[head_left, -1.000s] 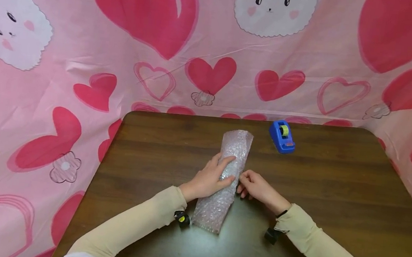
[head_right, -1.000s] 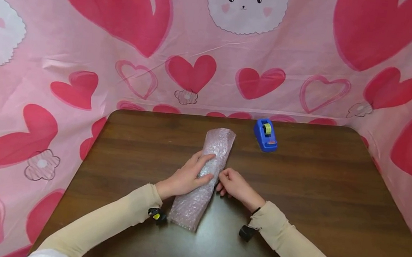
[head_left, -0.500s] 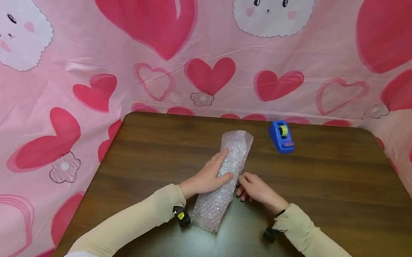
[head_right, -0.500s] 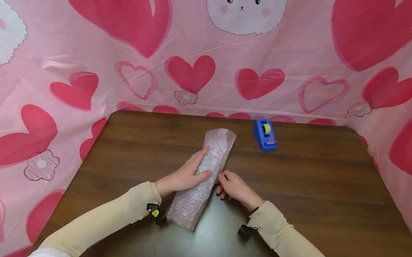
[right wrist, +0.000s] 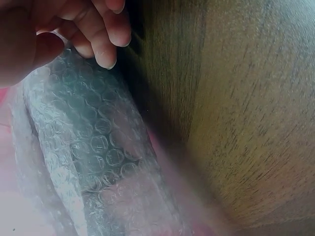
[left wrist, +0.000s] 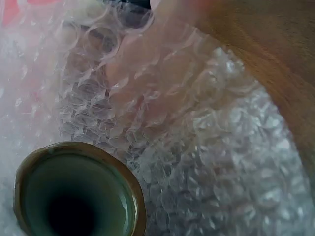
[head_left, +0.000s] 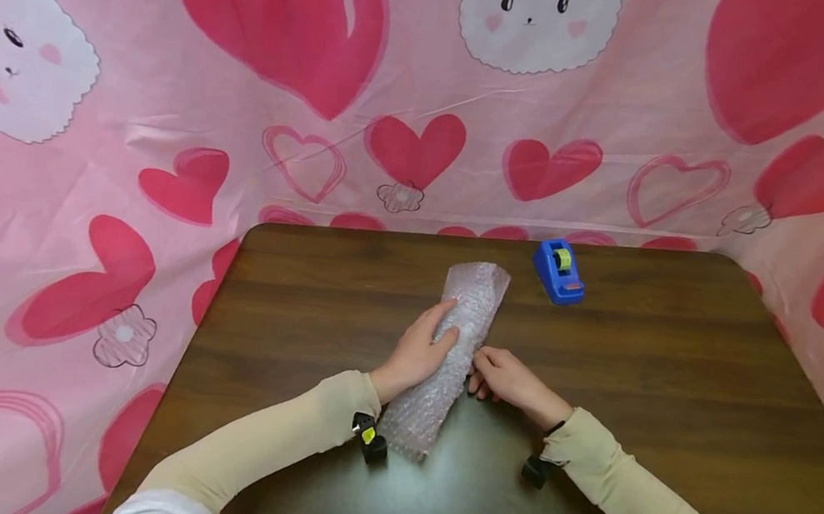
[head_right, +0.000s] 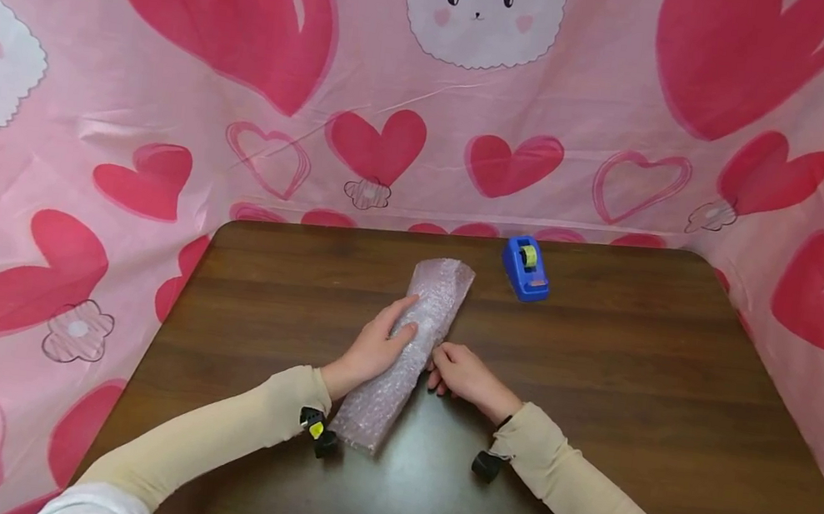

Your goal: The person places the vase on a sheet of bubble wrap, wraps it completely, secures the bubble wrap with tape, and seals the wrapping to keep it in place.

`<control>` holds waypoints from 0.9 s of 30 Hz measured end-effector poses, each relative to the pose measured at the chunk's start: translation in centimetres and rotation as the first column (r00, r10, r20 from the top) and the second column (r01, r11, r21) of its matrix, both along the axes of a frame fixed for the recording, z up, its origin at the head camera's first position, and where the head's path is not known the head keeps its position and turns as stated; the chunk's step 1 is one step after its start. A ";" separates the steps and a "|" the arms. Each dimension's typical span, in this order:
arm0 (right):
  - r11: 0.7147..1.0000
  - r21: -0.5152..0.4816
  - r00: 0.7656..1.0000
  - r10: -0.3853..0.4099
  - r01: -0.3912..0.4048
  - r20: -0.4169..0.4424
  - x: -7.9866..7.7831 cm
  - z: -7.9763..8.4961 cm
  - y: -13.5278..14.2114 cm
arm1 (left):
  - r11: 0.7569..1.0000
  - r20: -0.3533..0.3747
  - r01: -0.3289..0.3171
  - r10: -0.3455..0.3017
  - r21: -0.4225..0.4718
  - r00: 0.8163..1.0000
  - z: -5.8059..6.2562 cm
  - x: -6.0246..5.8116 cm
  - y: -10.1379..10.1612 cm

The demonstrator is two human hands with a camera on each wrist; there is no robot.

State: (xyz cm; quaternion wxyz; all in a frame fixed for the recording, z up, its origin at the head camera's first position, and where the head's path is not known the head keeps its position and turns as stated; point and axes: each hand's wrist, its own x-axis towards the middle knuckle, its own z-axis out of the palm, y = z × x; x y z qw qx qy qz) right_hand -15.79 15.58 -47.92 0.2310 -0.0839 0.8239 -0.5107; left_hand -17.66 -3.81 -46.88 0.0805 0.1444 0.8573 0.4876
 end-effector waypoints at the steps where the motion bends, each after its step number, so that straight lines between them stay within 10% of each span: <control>1: 1.000 -0.001 1.000 -0.001 0.001 -0.002 0.0 0.0 0.0 | 1.000 -0.004 0.008 -0.008 -0.004 1.000 0.0 0.0 0.0; 27: 0.994 -0.079 0.997 0.072 -0.069 0.034 0.7 0.1 4.0 | 0.989 0.305 -0.083 0.042 0.121 0.951 -0.6 1.1 -3.2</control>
